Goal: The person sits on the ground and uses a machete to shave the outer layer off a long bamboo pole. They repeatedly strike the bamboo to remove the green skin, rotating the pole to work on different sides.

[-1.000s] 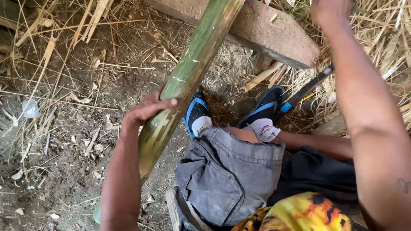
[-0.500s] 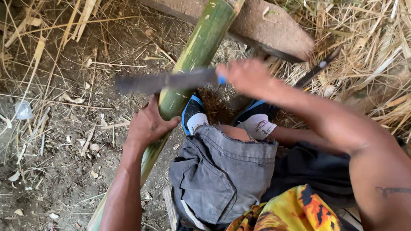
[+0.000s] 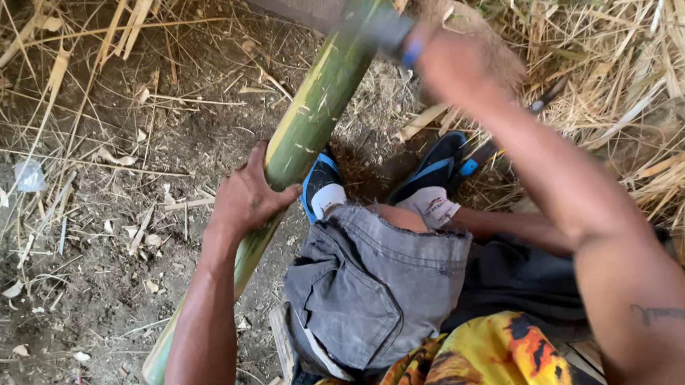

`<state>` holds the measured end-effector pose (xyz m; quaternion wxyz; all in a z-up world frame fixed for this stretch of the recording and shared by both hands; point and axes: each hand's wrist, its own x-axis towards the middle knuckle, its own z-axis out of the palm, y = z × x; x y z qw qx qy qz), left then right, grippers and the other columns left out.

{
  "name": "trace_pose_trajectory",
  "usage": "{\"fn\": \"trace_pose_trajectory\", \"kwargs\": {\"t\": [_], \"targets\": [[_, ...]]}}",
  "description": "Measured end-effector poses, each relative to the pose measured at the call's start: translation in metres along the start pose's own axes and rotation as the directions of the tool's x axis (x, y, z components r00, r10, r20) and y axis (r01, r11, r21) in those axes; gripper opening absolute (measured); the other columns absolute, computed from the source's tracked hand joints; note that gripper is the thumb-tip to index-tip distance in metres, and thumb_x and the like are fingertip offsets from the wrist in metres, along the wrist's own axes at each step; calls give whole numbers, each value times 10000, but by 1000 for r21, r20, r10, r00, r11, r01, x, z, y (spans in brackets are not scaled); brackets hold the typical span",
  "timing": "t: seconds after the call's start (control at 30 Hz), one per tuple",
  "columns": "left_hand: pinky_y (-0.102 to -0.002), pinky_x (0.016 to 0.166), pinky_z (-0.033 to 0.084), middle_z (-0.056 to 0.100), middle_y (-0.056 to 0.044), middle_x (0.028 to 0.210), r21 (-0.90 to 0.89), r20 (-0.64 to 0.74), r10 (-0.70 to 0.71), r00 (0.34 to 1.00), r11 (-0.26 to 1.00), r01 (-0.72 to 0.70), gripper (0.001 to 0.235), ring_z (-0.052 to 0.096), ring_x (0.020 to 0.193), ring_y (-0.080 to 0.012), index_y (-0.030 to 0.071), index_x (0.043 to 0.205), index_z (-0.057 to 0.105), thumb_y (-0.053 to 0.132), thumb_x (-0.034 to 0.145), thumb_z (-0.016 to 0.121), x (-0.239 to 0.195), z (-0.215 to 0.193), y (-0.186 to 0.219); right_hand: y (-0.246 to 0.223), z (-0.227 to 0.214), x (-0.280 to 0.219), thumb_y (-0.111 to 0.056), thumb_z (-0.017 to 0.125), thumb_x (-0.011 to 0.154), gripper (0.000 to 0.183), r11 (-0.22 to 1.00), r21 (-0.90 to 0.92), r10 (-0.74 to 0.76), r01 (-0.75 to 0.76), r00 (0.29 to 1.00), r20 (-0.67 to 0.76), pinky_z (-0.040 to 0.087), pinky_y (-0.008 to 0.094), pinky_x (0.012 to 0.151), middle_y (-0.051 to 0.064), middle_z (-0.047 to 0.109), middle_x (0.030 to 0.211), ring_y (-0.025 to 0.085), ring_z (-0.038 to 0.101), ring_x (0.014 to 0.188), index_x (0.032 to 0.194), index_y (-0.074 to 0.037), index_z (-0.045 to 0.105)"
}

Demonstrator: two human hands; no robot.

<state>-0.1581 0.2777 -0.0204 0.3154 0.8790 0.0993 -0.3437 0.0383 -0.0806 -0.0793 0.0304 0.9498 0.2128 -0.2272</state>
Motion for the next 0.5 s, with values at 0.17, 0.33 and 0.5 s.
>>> {"fn": "trace_pose_trajectory", "kwargs": {"t": [0.17, 0.33, 0.5], "targets": [[-477, 932, 585, 716, -304, 1050, -23, 57, -50, 997, 998, 51, 1120, 754, 891, -422, 87, 1596, 266, 631, 718, 701, -2, -5, -3, 93, -53, 50, -13, 635, 944, 342, 940, 157, 338, -301, 878, -340, 578, 486, 645, 209, 664, 860, 379, 684, 753, 1265, 54, 540], [-474, 960, 557, 711, -286, 1119, -136, 23, 15, 1000, 991, -11, 1113, 735, 965, -407, 73, 1568, 331, 589, 673, 746, 5, -6, -11, -4, -28, -7, -7, 538, 905, 257, 976, -202, 38, -77, 981, -190, 512, 405, 447, 122, 616, 778, 243, 622, 601, 1159, 36, 548], [-430, 988, 546, 738, -247, 1111, -193, 96, -37, 995, 980, 55, 1135, 755, 945, -389, 101, 1564, 311, 571, 625, 741, 9, -5, -10, -73, 5, -47, -31, 503, 1012, 71, 876, -332, -419, 349, 892, -168, 518, 382, 385, 125, 643, 728, 233, 648, 548, 1073, -42, 538]]}}
